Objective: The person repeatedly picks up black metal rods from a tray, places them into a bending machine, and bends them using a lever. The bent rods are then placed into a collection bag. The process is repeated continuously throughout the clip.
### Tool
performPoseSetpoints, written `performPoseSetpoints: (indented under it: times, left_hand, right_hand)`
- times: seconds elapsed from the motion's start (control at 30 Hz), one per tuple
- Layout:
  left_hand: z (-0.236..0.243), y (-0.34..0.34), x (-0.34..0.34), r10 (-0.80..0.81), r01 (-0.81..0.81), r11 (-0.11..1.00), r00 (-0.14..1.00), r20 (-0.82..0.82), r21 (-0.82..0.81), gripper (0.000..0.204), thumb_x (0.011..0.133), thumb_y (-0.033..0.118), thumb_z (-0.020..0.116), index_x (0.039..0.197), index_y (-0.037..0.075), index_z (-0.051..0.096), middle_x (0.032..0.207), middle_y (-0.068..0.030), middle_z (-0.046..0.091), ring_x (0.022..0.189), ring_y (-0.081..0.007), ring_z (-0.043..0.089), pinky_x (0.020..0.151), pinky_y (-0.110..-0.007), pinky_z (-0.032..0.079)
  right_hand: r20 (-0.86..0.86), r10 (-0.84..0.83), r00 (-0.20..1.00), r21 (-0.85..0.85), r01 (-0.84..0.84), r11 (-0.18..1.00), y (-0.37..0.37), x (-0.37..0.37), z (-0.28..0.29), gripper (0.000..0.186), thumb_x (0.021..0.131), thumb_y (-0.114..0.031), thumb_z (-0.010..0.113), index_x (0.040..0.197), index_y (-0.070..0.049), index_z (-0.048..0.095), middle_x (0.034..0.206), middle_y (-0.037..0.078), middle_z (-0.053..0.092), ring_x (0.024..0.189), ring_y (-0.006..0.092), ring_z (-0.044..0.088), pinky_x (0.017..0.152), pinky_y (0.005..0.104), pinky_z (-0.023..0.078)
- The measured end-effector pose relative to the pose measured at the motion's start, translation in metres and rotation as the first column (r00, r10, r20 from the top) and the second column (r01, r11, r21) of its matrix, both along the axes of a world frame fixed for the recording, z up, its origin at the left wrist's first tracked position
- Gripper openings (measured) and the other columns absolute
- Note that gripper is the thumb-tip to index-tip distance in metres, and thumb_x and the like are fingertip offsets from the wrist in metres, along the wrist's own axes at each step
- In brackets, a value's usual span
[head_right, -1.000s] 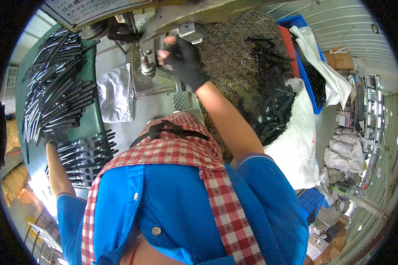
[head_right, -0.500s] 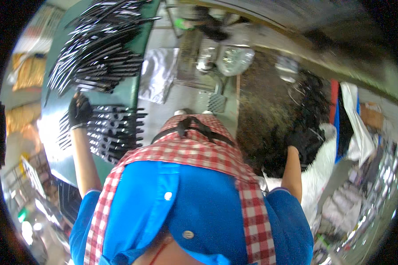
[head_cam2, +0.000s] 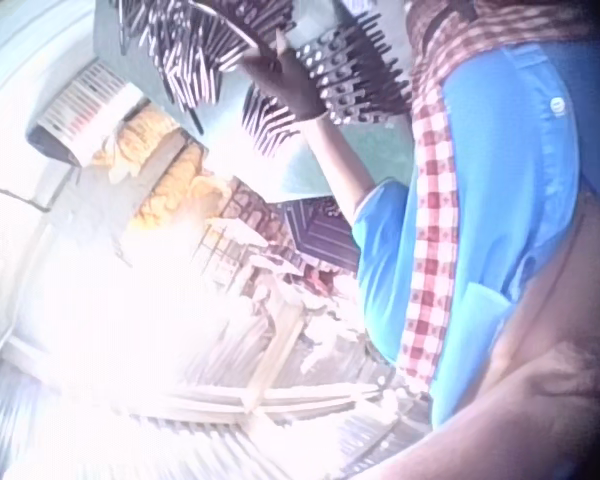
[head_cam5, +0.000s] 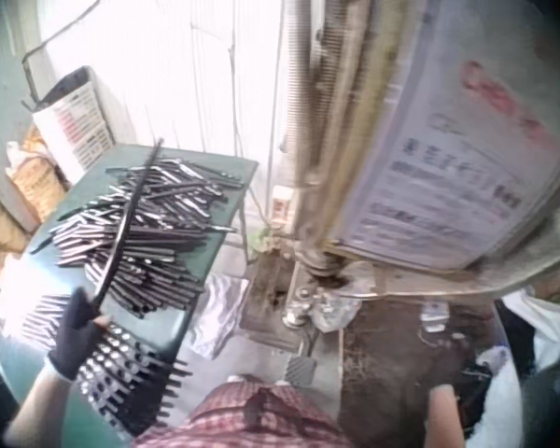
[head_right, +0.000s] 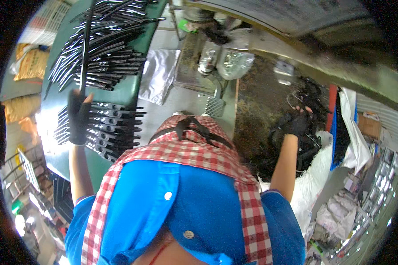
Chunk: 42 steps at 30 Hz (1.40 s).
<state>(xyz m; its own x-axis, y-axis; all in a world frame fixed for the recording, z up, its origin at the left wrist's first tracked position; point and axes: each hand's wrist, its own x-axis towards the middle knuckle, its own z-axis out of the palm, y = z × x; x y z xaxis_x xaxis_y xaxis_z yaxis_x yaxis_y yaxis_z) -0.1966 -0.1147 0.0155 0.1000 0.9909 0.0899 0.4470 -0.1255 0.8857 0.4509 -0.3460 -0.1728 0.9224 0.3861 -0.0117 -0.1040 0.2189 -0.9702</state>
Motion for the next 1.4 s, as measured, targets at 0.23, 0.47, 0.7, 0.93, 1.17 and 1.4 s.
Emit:
performPoseSetpoints:
  times: [0.23, 0.47, 0.7, 0.93, 1.17, 1.4]
  left_hand:
    - [0.023, -0.012, -0.045, -0.032, 0.194, 0.967, 0.739, -0.673, 0.167, 0.014, 0.09, 0.011, 0.055, 0.095, -0.002, 0.055, 0.071, -0.0101, 0.051, 0.063, -0.0182, 0.049, 0.06, -0.03, 0.041]
    - [0.024, -0.027, -0.028, -0.327, 0.245, 0.939, 0.859, -0.395, -0.243, 0.03, 0.092, 0.027, 0.049, 0.089, -0.003, 0.056, 0.065, -0.0086, 0.048, 0.06, -0.0166, 0.045, 0.056, -0.032, 0.037]
    - [0.024, -0.025, -0.017, -0.416, 0.311, 0.882, 0.867, -0.275, -0.354, 0.034, 0.092, 0.03, 0.048, 0.086, -0.003, 0.055, 0.066, -0.0074, 0.046, 0.063, -0.0155, 0.043, 0.059, -0.029, 0.036]
    - [0.014, -0.017, -0.021, -0.475, 0.361, 0.837, 0.852, -0.22, -0.41, 0.032, 0.093, 0.028, 0.048, 0.085, -0.002, 0.056, 0.067, -0.0052, 0.047, 0.064, -0.0142, 0.042, 0.06, -0.028, 0.035]
    - [0.009, -0.013, -0.015, -0.473, 0.389, 0.866, 0.841, -0.264, -0.314, 0.032, 0.093, 0.027, 0.048, 0.086, -0.003, 0.055, 0.065, -0.0116, 0.049, 0.059, -0.0196, 0.044, 0.058, -0.032, 0.036]
    - [0.01, 0.0, -0.008, -0.422, 0.396, 0.905, 0.798, -0.429, -0.154, 0.036, 0.094, 0.031, 0.047, 0.087, -0.004, 0.052, 0.063, -0.0203, 0.049, 0.057, -0.0322, 0.05, 0.055, -0.037, 0.038]
  right_hand:
    - [-0.304, 0.618, 0.725, 0.623, -0.339, 0.705, 0.09, -0.117, 0.127, 0.028, 0.091, -0.03, 0.047, 0.08, -0.007, 0.058, 0.065, 0.0, 0.05, 0.057, 0.0147, 0.047, 0.052, 0.028, 0.04]
    - [-0.178, 0.782, 0.598, 0.861, -0.29, 0.418, 0.127, -0.158, 0.156, 0.026, 0.091, -0.029, 0.045, 0.089, -0.005, 0.055, 0.059, -0.006, 0.048, 0.053, 0.0068, 0.045, 0.056, 0.0243, 0.04]
    - [-0.176, 0.85, 0.496, 0.952, -0.136, 0.276, 0.143, -0.181, 0.182, 0.021, 0.088, -0.028, 0.045, 0.078, -0.012, 0.053, 0.056, -0.008, 0.047, 0.048, 0.0048, 0.045, 0.056, 0.024, 0.042]
    - [-0.206, 0.83, 0.518, 0.958, -0.066, 0.279, 0.146, -0.174, 0.179, 0.032, 0.087, -0.027, 0.045, 0.056, -0.019, 0.042, 0.049, -0.007, 0.044, 0.043, 0.0054, 0.043, 0.054, 0.0224, 0.042]
    - [-0.122, 0.848, 0.516, 0.941, -0.211, 0.263, 0.151, -0.169, 0.174, 0.036, 0.088, -0.028, 0.045, 0.053, -0.02, 0.048, 0.048, -0.006, 0.049, 0.043, 0.0053, 0.048, 0.05, 0.0218, 0.043]
    - [-0.061, 0.877, 0.477, 0.904, -0.345, 0.251, 0.159, -0.189, 0.162, 0.033, 0.089, -0.036, 0.044, 0.068, -0.014, 0.057, 0.059, -0.002, 0.055, 0.057, 0.0159, 0.054, 0.057, 0.0335, 0.046]
